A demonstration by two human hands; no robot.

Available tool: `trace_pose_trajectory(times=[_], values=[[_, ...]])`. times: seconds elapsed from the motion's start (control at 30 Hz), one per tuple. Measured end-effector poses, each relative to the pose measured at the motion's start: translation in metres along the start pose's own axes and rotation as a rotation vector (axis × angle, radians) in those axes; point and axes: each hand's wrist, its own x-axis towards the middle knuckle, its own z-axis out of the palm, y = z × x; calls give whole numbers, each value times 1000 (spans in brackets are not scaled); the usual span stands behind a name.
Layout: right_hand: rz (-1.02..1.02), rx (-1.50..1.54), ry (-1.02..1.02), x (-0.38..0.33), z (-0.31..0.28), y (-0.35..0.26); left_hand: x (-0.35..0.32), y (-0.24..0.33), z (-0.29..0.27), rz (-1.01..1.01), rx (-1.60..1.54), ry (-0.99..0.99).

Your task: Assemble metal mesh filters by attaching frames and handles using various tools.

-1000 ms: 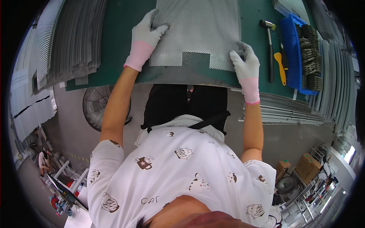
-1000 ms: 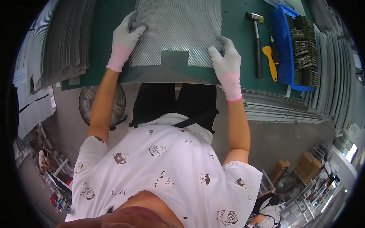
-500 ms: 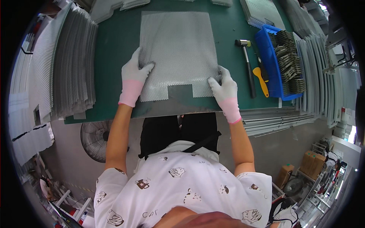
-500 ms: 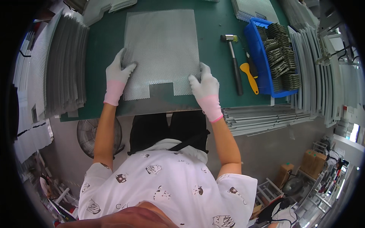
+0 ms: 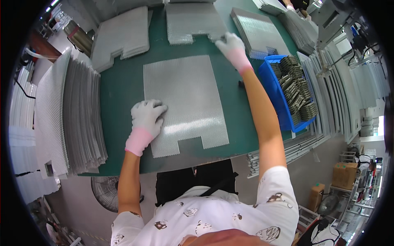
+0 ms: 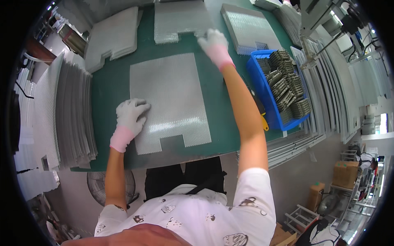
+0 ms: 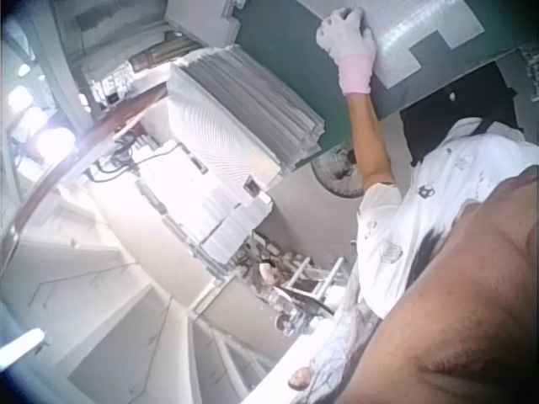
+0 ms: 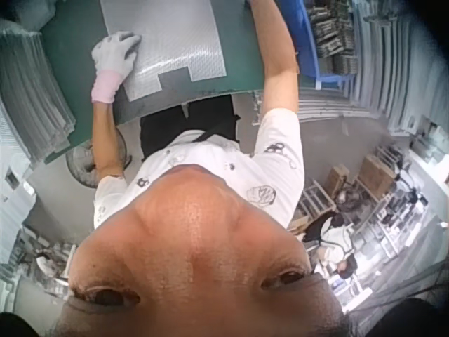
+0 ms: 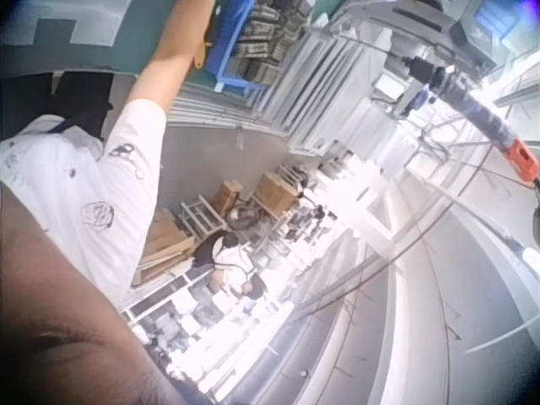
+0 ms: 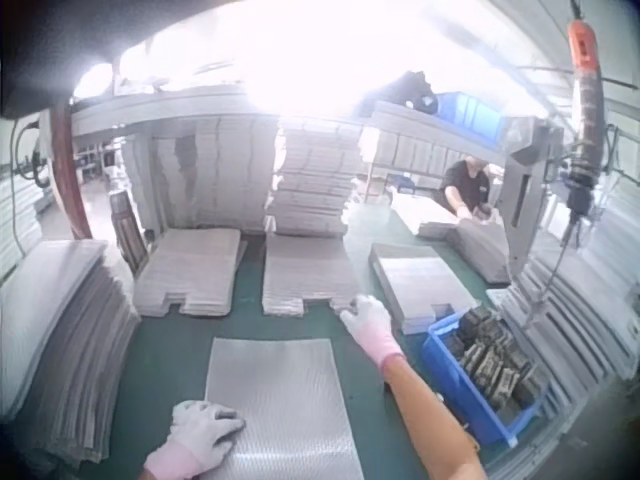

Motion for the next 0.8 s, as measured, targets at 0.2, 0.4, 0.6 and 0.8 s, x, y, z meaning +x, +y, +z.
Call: trace_pose_trajectory(times=[0.2, 0.4, 0.6, 0.8], values=[[385, -350, -394, 86, 43, 3, -1, 1, 2, -28, -45, 11], [522, -372, -262, 104, 34, -15, -3, 0, 1, -53, -24, 7], [399, -291, -485, 121, 23, 13, 1, 4, 1, -38, -52, 0], [486, -180, -470, 106, 35, -1, -1, 3, 2, -47, -43, 6]])
